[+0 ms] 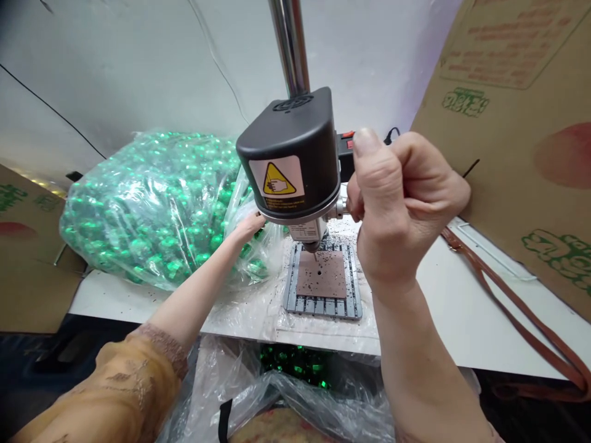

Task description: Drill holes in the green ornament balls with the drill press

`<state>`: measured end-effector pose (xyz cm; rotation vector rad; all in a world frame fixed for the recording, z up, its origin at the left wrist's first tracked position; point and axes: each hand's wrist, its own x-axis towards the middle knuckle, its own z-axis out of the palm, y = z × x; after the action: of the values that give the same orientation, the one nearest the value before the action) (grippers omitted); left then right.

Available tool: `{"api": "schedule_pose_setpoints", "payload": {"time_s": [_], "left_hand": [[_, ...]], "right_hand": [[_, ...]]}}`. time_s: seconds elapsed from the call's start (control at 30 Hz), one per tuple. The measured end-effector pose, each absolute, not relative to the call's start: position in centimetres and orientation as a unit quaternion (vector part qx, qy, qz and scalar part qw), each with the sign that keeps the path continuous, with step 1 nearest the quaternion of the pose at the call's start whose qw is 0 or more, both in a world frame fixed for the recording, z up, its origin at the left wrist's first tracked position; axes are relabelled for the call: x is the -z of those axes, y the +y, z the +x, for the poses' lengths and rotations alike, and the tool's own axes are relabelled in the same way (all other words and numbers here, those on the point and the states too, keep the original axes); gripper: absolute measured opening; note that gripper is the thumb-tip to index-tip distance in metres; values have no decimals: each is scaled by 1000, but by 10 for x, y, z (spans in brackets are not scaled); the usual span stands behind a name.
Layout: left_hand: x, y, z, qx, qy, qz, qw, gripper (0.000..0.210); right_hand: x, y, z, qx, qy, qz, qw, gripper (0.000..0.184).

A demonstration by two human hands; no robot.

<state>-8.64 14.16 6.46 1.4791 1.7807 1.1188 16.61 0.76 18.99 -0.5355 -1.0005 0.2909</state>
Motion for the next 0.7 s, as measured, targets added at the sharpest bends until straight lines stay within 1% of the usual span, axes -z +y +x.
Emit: {"api": "schedule_pose_setpoints", "payload": {"time_s": [0.1,0.23,0.27,0.4,0.43,0.5,0.6,0.7], "left_hand": [[-72,124,-83,-415,653,523,357,25],[-75,86,-75,-467,604,526,375,30],[-73,76,-72,-475,582,527,398,33],[-56,41,-55,-475,476,445,592,49],[-49,35,-51,-479,459,421,619,51],[-36,28,-43,-493,456,404,621,53],[-19,25,-37,-512,465,448,567,52],[-7,26,-34,-500,451,514,530,52]], "right_hand": [[-190,7,166,-146,-464,-252,836,41],[-190,6,166,-149,-462,-251,837,42],[-190,6,166,-148,-464,-250,837,42],[-188,7,167,-150,-470,-245,835,42],[-188,7,167,-148,-471,-246,834,42],[-188,8,168,-142,-472,-246,835,44],[-188,8,167,-144,-472,-239,837,43],[-188,6,165,-151,-472,-235,836,42]]}}
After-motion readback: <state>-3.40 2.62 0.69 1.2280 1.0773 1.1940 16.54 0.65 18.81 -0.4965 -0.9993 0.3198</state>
